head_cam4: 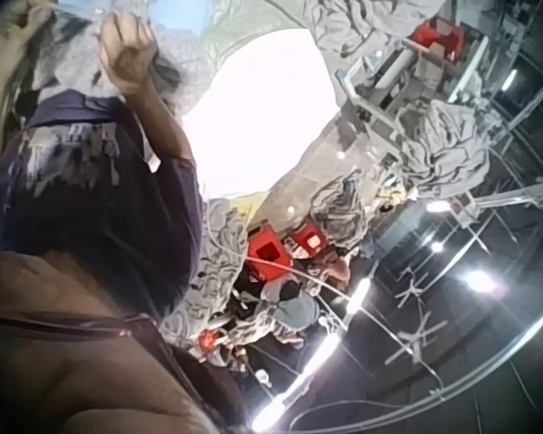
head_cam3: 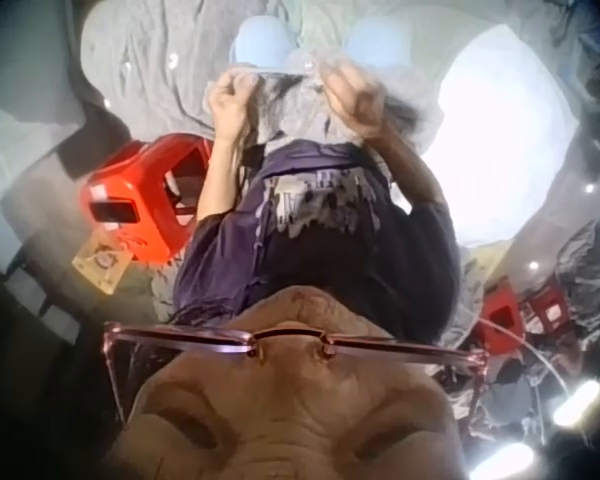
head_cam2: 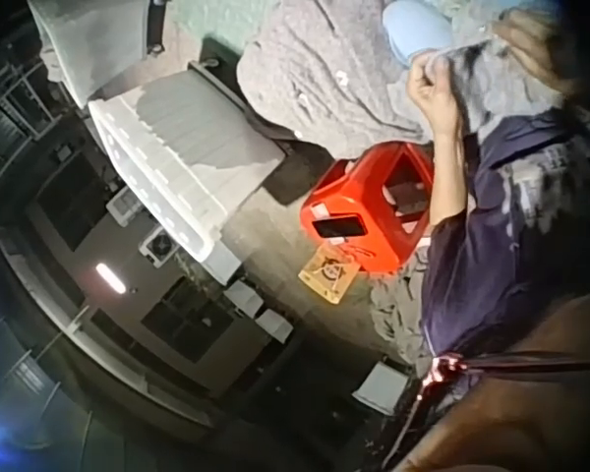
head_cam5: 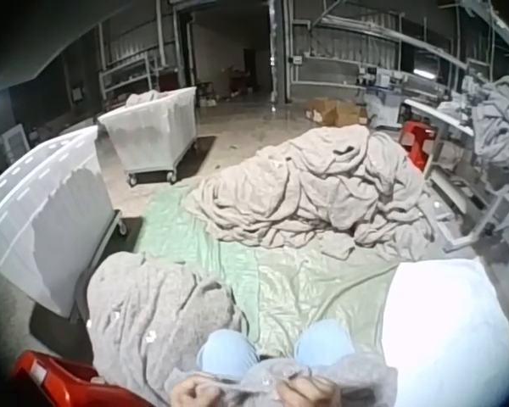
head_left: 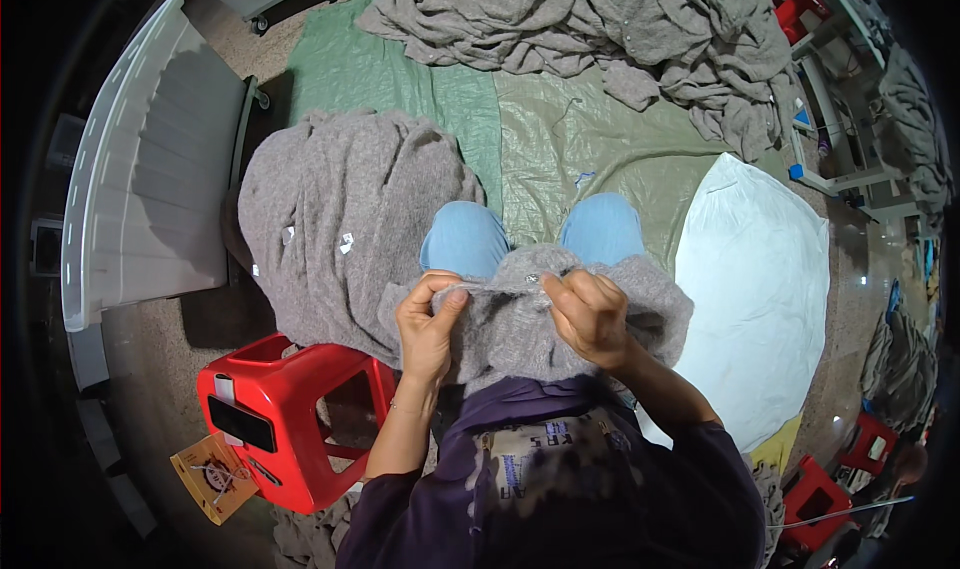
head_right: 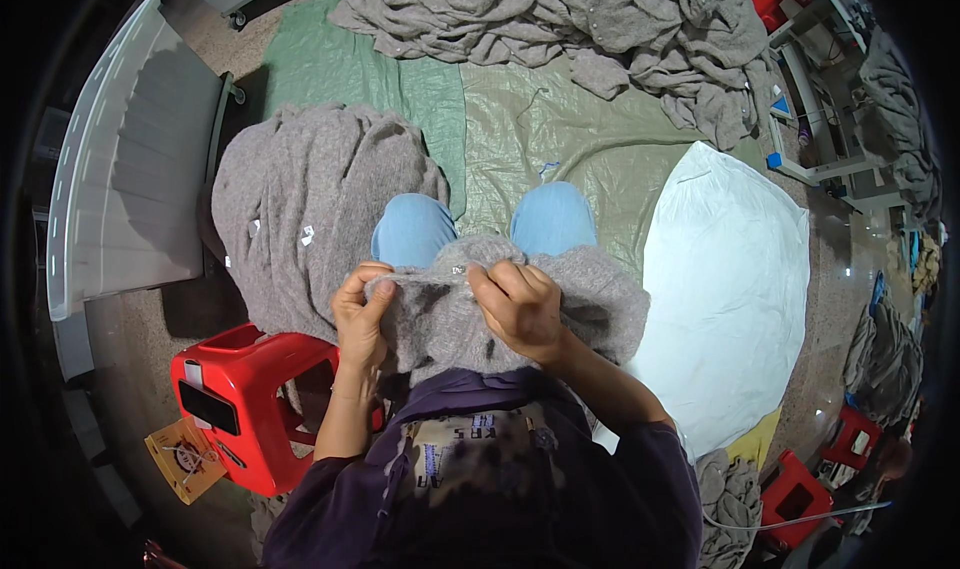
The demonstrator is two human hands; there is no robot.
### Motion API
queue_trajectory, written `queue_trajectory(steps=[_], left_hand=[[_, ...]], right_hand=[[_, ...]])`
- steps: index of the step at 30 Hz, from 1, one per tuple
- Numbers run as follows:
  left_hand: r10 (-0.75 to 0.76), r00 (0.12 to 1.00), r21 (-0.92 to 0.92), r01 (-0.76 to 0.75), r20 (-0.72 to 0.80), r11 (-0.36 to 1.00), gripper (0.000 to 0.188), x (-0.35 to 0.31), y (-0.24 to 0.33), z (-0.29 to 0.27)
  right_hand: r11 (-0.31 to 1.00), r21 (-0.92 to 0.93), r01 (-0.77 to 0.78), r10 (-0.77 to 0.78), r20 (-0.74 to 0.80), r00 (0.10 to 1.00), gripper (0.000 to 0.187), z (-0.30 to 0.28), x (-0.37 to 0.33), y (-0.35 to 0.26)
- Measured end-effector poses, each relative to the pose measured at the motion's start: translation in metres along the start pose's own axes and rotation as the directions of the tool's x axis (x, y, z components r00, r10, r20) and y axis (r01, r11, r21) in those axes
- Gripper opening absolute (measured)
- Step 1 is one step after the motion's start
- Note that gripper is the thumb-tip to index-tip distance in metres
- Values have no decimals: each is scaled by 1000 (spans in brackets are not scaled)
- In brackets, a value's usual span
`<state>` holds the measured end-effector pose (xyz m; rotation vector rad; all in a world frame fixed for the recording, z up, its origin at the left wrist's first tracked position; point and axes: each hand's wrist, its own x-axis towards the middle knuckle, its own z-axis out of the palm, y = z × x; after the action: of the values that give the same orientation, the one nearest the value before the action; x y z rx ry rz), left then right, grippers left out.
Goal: Inspecting grey fabric pieces and removing loose threads while sitting on the floor.
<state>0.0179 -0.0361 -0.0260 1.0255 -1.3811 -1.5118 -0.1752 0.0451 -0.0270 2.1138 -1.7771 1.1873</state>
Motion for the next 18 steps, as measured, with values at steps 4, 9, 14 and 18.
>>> queue_trajectory(steps=[4, 9, 14, 18], left_hand=[[9, 1000, 2, -9, -14, 1000, 8, -8, -4, 2], [-70, 991, -17, 69, -114, 998, 8, 1, -2, -15], [-340, 920, -172, 373, 195, 912, 10, 7, 13, -4], [-265, 923, -51, 290, 279, 956, 7, 8, 14, 16]], right_hand=[[994, 54, -100, 96, 70, 993, 21, -3, 1, -2], [816, 369, -445, 404, 188, 895, 20, -10, -2, 8], [678, 405, -614, 584, 210, 784, 18, -31, 37, 3], [769, 493, -408, 273, 324, 906, 19, -18, 51, -12]])
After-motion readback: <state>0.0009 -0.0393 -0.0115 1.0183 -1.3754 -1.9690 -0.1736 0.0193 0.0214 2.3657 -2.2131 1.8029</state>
